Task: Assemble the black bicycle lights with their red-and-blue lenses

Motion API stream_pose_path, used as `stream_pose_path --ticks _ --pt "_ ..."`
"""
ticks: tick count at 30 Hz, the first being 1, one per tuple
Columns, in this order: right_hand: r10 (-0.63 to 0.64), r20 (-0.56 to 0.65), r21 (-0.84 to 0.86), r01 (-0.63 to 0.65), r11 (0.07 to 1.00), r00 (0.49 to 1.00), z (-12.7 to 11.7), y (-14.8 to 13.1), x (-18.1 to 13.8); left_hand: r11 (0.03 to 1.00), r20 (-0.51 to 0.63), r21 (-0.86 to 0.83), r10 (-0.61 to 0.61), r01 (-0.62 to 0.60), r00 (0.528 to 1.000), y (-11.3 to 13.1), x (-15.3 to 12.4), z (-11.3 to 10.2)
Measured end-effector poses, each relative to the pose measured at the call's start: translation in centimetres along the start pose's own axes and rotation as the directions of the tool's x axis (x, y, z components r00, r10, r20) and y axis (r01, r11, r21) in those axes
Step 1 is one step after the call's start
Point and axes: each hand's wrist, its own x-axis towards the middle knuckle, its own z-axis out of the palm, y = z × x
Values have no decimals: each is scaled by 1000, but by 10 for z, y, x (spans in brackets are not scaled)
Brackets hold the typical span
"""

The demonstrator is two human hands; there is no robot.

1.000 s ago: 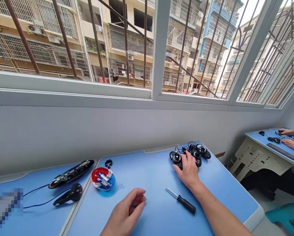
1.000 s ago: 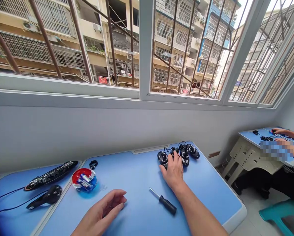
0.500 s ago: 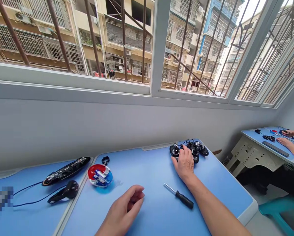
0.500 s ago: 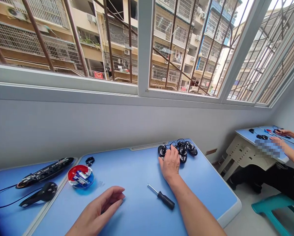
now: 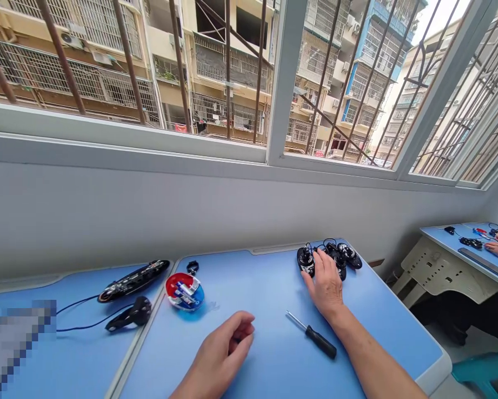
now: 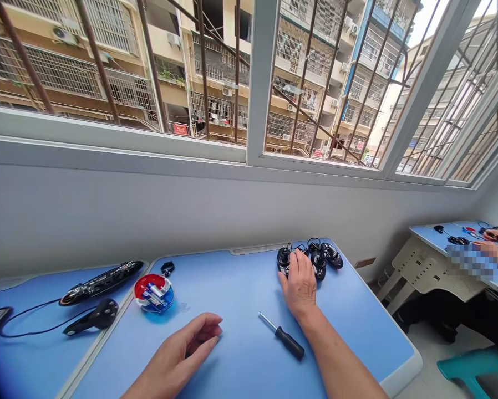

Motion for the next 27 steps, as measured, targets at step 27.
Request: stream_pose_path --ticks 27 --pt "32 94 -55 -26 998 995 14 2 10 998 42 55 20 -23 999 1 -2 1"
